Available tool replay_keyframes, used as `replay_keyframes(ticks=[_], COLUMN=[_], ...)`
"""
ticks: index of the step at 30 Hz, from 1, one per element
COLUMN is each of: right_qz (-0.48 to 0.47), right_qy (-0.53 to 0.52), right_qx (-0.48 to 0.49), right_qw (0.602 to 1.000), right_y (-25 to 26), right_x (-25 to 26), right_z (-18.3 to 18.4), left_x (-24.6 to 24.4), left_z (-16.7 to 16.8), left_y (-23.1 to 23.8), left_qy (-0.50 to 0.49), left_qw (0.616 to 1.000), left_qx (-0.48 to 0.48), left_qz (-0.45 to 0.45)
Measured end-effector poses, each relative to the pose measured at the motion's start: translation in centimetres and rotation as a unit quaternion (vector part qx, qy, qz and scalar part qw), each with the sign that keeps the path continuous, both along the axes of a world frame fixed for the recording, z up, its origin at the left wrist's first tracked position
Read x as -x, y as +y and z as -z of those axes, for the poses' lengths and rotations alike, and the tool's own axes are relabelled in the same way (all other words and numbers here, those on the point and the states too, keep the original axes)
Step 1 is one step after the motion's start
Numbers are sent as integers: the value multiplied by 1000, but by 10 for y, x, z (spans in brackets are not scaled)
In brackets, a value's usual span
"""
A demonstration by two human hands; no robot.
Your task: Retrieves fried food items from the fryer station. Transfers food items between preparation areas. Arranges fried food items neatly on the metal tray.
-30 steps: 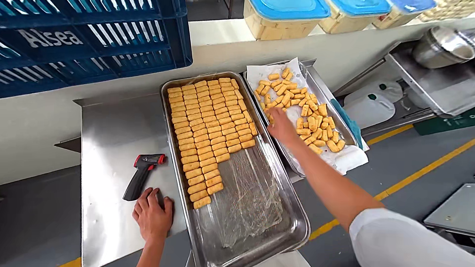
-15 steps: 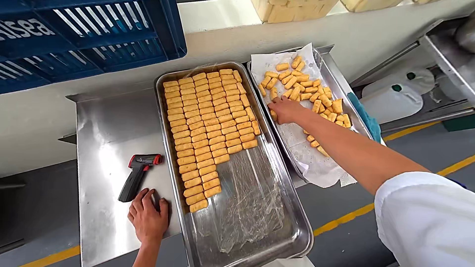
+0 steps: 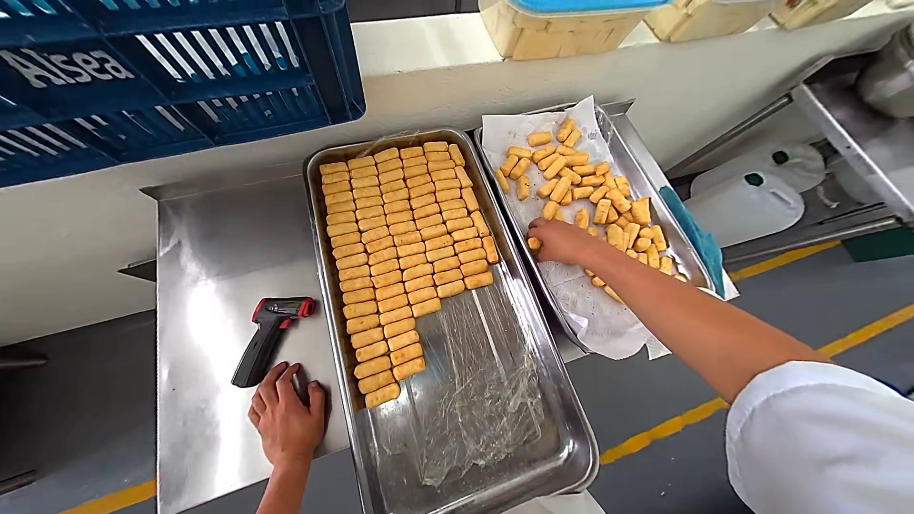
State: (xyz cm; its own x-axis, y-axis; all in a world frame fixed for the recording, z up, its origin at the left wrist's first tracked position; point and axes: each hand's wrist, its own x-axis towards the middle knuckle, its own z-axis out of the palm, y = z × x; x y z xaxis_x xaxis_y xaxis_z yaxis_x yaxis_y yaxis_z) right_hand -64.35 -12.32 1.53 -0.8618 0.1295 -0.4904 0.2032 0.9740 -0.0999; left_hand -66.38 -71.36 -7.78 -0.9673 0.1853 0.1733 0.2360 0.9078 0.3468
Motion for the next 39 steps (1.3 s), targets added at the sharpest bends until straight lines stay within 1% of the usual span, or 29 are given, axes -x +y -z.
replay_keyframes(ticks=[2,4,7,9,11,13,16,18,19,20,21,22,23,24,26,27,29,30,32,35,37,39], right_qz=[23,80,187,199,173,125,37,-40,-70,-81,-72,-45,-7,31,104,139,198,216,221,162,132,113], right_qy=[21,39,66,82,81,47,-73,-152,-191,-226,-244,-234,-196,-131,28,90,165,183,187,131,89,57], right_qx=[41,67,119,146,166,173,219,244,254,273,303,333,352,345,271,224,166,151,127,77,51,31], right_qw=[999,994,973,966,967,976,972,957,946,931,918,912,915,929,957,960,952,947,949,975,986,991], right_y=[8,13,2,-18,-56,-106,-168,-190,-192,-188,-177,-160,-136,-109,-45,-15,37,56,79,92,90,86], right_x=[-8,-17,-32,-43,-53,-61,-72,-74,-71,-65,-54,-40,-24,-4,41,66,111,130,159,179,181,177], right_z=[3,-2,-30,-47,-62,-70,-52,-39,-38,-42,-51,-60,-69,-73,-67,-61,-43,-33,-10,19,23,17], left_x=[0,0,2,1,2,1,1,0,0,0,0,0,0,0,-1,0,1,1,1,1,0,-1], left_z=[0,0,2,3,4,4,2,1,1,0,-1,-2,-3,-3,-3,-3,-2,-2,-2,-2,-1,-1], left_y=[0,0,1,0,0,1,0,0,0,0,-1,-2,-3,-3,-4,-4,-5,-5,-5,-5,-6,-6], left_qy=[2,4,10,8,10,15,16,14,12,6,-3,-12,-17,-23,-31,-32,-30,-26,-23,-30,-33,-31], left_qw=[1000,1000,1000,1000,1000,1000,1000,1000,1000,1000,1000,1000,1000,1000,999,999,999,1000,1000,999,999,999], left_qx=[1,1,-3,-4,-3,-5,-11,-15,-15,-14,-12,-11,-10,-9,-2,3,9,11,13,15,16,15], left_qz=[1,2,2,1,1,2,5,7,9,12,13,14,14,15,16,16,14,13,12,8,5,1])
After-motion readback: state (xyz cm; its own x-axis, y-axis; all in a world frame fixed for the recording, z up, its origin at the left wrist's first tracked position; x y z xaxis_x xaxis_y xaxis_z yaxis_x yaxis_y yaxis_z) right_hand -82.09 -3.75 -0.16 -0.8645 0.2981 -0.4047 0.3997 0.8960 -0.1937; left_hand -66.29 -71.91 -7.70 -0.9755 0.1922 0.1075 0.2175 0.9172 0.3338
